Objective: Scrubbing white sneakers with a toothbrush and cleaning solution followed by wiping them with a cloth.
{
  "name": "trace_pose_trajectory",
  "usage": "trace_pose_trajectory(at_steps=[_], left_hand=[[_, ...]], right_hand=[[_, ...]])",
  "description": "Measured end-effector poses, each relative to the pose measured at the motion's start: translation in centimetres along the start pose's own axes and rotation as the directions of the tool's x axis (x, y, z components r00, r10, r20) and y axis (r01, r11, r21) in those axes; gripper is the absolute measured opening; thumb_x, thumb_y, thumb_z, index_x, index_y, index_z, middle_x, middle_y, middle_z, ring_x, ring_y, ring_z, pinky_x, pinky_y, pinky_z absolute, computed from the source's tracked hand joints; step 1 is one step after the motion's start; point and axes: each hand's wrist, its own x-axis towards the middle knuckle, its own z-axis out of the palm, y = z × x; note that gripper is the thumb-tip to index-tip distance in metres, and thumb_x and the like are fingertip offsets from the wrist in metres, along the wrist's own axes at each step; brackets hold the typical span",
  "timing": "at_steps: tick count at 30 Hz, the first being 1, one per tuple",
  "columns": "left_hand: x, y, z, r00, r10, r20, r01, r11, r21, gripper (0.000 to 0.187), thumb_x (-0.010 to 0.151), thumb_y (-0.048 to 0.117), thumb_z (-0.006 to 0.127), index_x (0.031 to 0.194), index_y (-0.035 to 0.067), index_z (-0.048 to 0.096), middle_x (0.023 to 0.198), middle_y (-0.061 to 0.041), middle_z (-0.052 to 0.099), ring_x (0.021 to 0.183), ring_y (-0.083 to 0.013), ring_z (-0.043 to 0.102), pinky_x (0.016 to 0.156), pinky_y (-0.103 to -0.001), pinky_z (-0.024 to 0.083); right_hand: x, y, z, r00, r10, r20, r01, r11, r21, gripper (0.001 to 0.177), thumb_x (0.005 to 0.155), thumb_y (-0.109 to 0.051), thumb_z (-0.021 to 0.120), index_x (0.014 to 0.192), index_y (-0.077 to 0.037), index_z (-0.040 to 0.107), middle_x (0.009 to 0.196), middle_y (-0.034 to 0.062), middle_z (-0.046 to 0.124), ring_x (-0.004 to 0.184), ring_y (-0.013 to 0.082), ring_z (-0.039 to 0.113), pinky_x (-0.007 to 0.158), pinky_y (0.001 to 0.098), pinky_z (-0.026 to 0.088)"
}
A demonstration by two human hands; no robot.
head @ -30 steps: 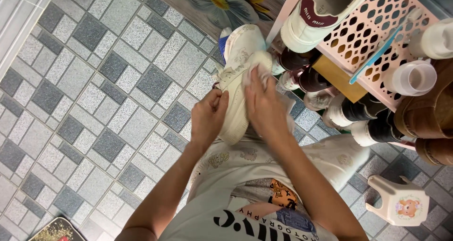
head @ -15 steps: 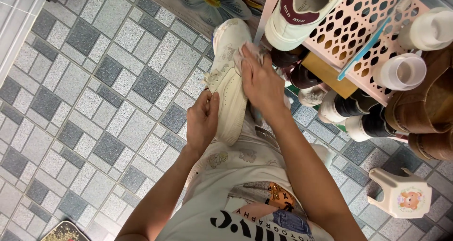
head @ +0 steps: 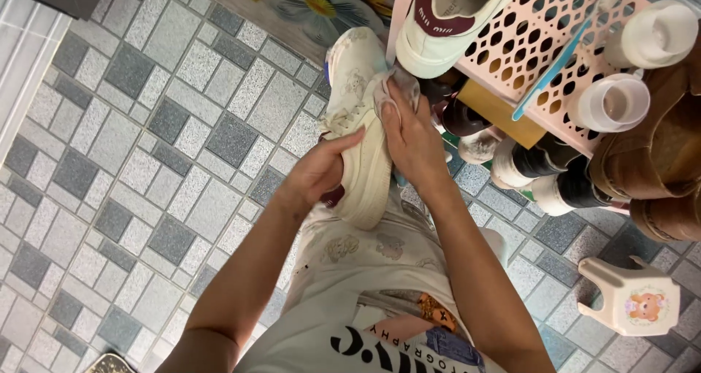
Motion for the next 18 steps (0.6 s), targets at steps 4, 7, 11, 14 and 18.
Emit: trace_pose_trajectory(at_steps=[4, 7, 11, 14, 18], left_hand=[[1.8, -2.1, 0.7, 0.993, 0.115, -0.025, -0.118, 0.978, -0.173, 0.048, 0.106, 0.027, 0.055, 0.146, 0.001, 0.052, 0.14, -0.011, 0.063, 0.125, -0.0246, 0.062, 0.111, -0.04, 0.048], [2.6, -2.9, -1.5, 0.993, 0.114, 0.041, -0.097, 0.949, -0.301, 0.046, 0.107, 0.028, 0.055, 0.145, 0.001, 0.052, 0.137, -0.012, 0.064, 0.123, -0.0258, 0.063, 0.111, -0.04, 0.048], [1.8, -2.3, -0.7, 0.993, 0.097, 0.072, -0.065, 0.931, -0.358, 0.046, 0.108, 0.031, 0.054, 0.143, 0.001, 0.053, 0.135, -0.014, 0.065, 0.12, -0.0278, 0.063, 0.11, -0.042, 0.048], [0.9, -2.1, 1.0, 0.995, 0.099, 0.013, -0.092, 0.958, -0.272, 0.049, 0.104, 0.032, 0.057, 0.143, 0.001, 0.053, 0.134, -0.012, 0.066, 0.121, -0.0266, 0.063, 0.109, -0.041, 0.048], [0.5, -2.3, 1.7, 0.989, 0.109, -0.097, -0.114, 0.992, -0.046, 0.054, 0.092, 0.022, 0.072, 0.139, 0.003, 0.056, 0.132, -0.009, 0.067, 0.124, -0.0225, 0.063, 0.111, -0.038, 0.046]], right_hand=[[-3.3, 1.3, 0.9, 0.989, -0.124, -0.075, 0.106, 0.972, -0.208, 0.048, 0.117, -0.029, 0.046, 0.16, -0.009, 0.046, 0.136, 0.0389, 0.047, 0.118, 0.0564, 0.057, 0.093, 0.0522, 0.054], [-7.4, -4.0, -0.4, 0.998, -0.028, 0.063, 0.04, 0.976, -0.213, 0.047, 0.107, -0.03, 0.049, 0.151, -0.015, 0.051, 0.123, 0.0261, 0.053, 0.092, 0.0414, 0.065, 0.077, 0.0491, 0.056], [-8.2, -5.1, -0.8, 0.984, 0.021, 0.176, 0.02, 0.973, -0.228, 0.05, 0.102, -0.033, 0.054, 0.15, -0.02, 0.051, 0.114, 0.0214, 0.053, 0.086, 0.038, 0.065, 0.069, 0.0475, 0.057], [-4.9, -4.0, -0.8, 0.963, 0.168, 0.21, -0.082, 0.928, -0.364, 0.054, 0.102, -0.033, 0.054, 0.155, -0.026, 0.043, 0.112, 0.0222, 0.053, 0.096, 0.0415, 0.065, 0.068, 0.0503, 0.057], [-3.2, -1.0, 0.5, 0.979, 0.061, 0.196, -0.021, 0.979, -0.202, 0.053, 0.108, -0.024, 0.054, 0.155, -0.01, 0.033, 0.135, 0.0327, 0.048, 0.11, 0.0479, 0.063, 0.09, 0.0541, 0.054]])
